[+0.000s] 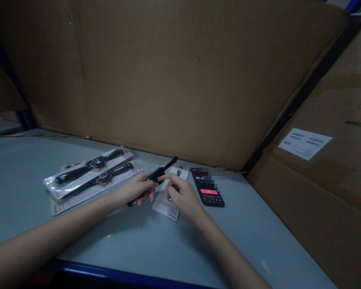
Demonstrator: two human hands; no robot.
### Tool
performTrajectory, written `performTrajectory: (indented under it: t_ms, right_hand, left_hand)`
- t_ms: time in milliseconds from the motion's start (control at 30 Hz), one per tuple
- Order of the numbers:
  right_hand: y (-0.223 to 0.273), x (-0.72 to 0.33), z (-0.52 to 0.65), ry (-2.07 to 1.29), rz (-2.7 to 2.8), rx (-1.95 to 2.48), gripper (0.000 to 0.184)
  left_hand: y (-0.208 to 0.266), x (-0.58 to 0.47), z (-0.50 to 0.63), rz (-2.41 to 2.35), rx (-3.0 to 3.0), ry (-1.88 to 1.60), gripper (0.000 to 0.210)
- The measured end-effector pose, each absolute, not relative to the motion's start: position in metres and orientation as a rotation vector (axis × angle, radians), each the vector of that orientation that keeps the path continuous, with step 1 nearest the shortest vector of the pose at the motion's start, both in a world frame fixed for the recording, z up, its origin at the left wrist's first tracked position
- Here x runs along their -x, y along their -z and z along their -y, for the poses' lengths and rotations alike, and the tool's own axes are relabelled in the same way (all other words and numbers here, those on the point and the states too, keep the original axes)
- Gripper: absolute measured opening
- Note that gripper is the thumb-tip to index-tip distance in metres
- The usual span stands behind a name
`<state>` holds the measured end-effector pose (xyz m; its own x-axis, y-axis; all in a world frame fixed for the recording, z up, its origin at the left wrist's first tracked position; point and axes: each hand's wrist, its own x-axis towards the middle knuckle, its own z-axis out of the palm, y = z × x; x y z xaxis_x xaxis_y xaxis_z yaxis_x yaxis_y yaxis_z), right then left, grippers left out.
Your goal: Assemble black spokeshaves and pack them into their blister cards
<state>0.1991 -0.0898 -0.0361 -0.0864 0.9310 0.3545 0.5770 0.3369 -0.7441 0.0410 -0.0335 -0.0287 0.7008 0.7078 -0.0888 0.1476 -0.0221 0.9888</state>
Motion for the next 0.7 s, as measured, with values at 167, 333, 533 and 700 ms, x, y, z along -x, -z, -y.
performTrajectory:
  t_ms: [167,333,533,700]
  right_hand:
    - [0.0394,-0.2035,0.0889,-0.352,1.832,1.415,0.029]
    - [0.0407,-0.2052,0.0881,-0.295,1.841,1.412,0.035]
    - [0.0396,-0.2021,0.0898,-0.454,1.855,1.346,0.034]
    - [0.0409,-0.2065,0.0877,-0.213,1.843,1.448,0.03]
  left_hand:
    - [0.0278,-0.0384,0.0324,-0.712,-1.497,-0.554,0.016]
    - [0.0294,-0.0374,0.0302,-0.675,-1.466,-0.565,0.019]
    - [0.0306,-0.0379,0.0303,-0.675,-1.465,-0.547,0.02]
    - [0.0294,-0.0375,0.0291,-0.67,-1.449,-0.563,0.027]
